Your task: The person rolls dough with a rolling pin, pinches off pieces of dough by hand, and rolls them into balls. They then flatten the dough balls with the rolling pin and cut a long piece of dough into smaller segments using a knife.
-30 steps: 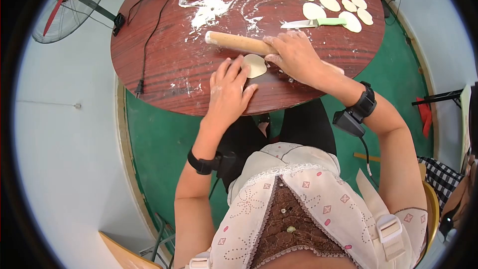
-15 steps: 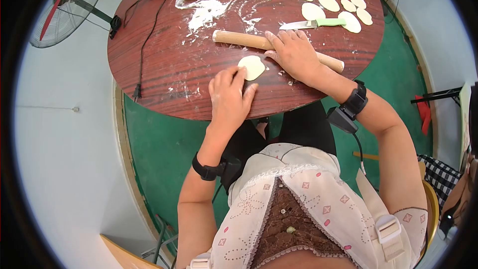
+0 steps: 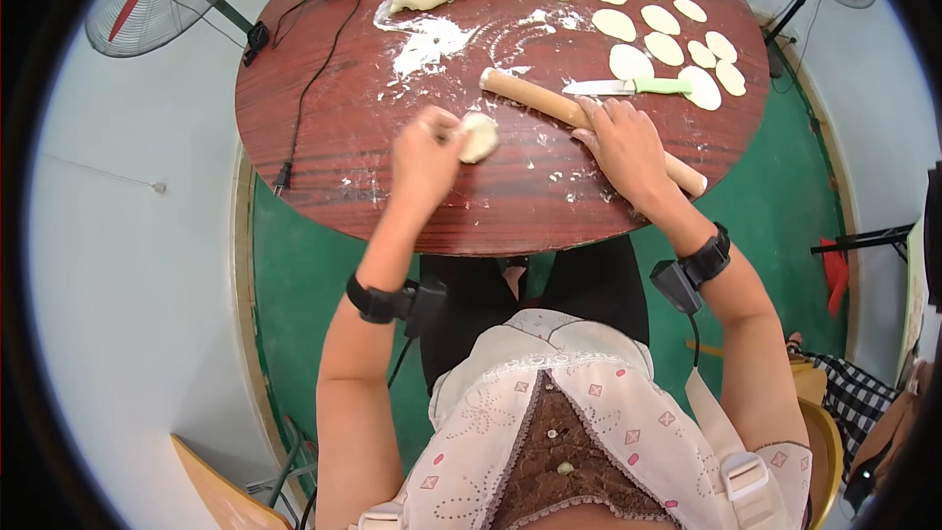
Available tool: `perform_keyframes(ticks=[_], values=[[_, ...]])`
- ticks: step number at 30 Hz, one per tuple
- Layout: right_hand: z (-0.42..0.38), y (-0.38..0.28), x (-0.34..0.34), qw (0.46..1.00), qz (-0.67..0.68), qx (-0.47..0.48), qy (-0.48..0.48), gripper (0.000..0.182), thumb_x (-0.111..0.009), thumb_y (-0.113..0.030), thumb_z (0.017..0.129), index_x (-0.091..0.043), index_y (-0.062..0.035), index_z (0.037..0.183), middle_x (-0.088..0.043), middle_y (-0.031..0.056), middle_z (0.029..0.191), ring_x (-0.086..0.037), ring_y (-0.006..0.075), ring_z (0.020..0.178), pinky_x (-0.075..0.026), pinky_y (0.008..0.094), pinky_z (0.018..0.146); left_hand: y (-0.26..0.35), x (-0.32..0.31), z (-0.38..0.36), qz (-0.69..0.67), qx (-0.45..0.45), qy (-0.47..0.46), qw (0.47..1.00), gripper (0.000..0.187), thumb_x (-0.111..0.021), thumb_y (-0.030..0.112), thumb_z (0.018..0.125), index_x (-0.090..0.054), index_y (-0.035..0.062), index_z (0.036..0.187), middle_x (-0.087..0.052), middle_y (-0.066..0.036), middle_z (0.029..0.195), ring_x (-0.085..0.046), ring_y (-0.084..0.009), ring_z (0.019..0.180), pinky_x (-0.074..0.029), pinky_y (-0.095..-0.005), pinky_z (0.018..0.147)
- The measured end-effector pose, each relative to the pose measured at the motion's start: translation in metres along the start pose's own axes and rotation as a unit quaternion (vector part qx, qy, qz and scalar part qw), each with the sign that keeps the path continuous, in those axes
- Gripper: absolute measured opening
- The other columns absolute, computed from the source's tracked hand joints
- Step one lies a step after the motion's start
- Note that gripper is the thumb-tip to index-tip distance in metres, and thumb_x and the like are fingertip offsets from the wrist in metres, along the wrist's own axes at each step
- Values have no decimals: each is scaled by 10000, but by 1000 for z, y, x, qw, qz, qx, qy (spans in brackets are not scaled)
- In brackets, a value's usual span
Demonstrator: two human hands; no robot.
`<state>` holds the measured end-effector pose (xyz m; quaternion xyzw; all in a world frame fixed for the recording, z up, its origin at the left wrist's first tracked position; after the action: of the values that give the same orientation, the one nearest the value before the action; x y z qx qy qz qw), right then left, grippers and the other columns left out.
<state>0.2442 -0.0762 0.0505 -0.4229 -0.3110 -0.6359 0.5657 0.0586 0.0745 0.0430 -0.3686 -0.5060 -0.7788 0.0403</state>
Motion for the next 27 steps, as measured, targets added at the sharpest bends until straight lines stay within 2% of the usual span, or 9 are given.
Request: perform_keyframes(ticks=[4,7,10,11,13,15,22,26,27], values=[[-3,-3,-1,999,-36,-7,29,422,-624,-318,824,-565,-57,1149,-583,70,885,-562,231,864,-436,357,724,1,37,45,51,51,41,997,209,-668,81,808,-610,-12,986,-654,-76,843,-595,-124,700,-481,-247,612],[-3,-2,1,998,-36,-31,45,414,-632,-322,815,-576,-62,1131,-580,64,877,-562,219,861,-434,348,719,-22,6,66,-156,146,-86,973,253,-663,91,816,-591,-13,1035,-654,-81,885,-590,-122,683,-460,-227,572],[-3,-1,1,998,-32,-44,39,409,-638,-326,809,-583,-63,1119,-579,60,875,-561,216,860,-434,351,723,-24,-12,77,-309,178,-114,927,183,-657,74,818,-613,-49,947,-651,-90,880,-634,-172,718,-496,-245,608],[-3,-1,2,997,-30,-40,55,408,-649,-318,802,-585,-66,1117,-574,57,865,-558,216,842,-435,351,711,-31,-15,78,-237,191,-103,947,223,-673,115,797,-633,-35,958,-673,-121,894,-653,-201,746,-510,-277,653],[-4,-2,5,995,-29,-27,87,408,-671,-303,788,-590,-71,1114,-565,50,846,-551,217,807,-437,351,687,-28,-8,77,18,127,-77,989,248,-674,147,780,-652,-8,973,-680,-148,923,-663,-244,792,-514,-315,708],[-4,0,3,995,-29,-27,90,408,-675,-301,785,-590,-71,1111,-563,49,843,-551,217,805,-439,353,688,-22,-3,77,206,52,-51,976,273,-659,196,761,-678,52,992,-672,-178,973,-653,-318,890,-504,-380,806],[-5,0,1,997,-29,-44,64,415,-636,-336,810,-582,-60,1114,-577,55,883,-556,216,858,-431,358,724,-19,40,79,330,25,17,943,224,-632,178,799,-653,39,974,-666,-192,926,-642,-339,897,-493,-431,781],[-4,1,-1,997,-32,-50,55,414,-646,-336,801,-588,-60,1104,-577,55,877,-555,216,856,-431,359,721,31,29,67,314,-280,91,903,127,-564,90,798,-643,66,894,-657,-145,798,-630,-344,776,-476,-447,699],[-4,1,0,997,-31,-49,59,413,-649,-335,799,-591,-61,1101,-577,55,875,-555,215,855,-431,359,721,40,15,58,352,-325,58,876,133,-548,75,792,-646,75,880,-640,-125,762,-613,-353,727,-469,-422,716]])
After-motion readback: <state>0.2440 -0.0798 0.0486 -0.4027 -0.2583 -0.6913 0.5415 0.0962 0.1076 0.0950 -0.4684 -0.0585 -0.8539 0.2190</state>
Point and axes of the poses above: each hand's wrist, its own z-axis towards the middle knuckle, its own x-axis out of the back of the hand, y = z × x, the point moved 7 cm from there along z, towards the middle knuckle
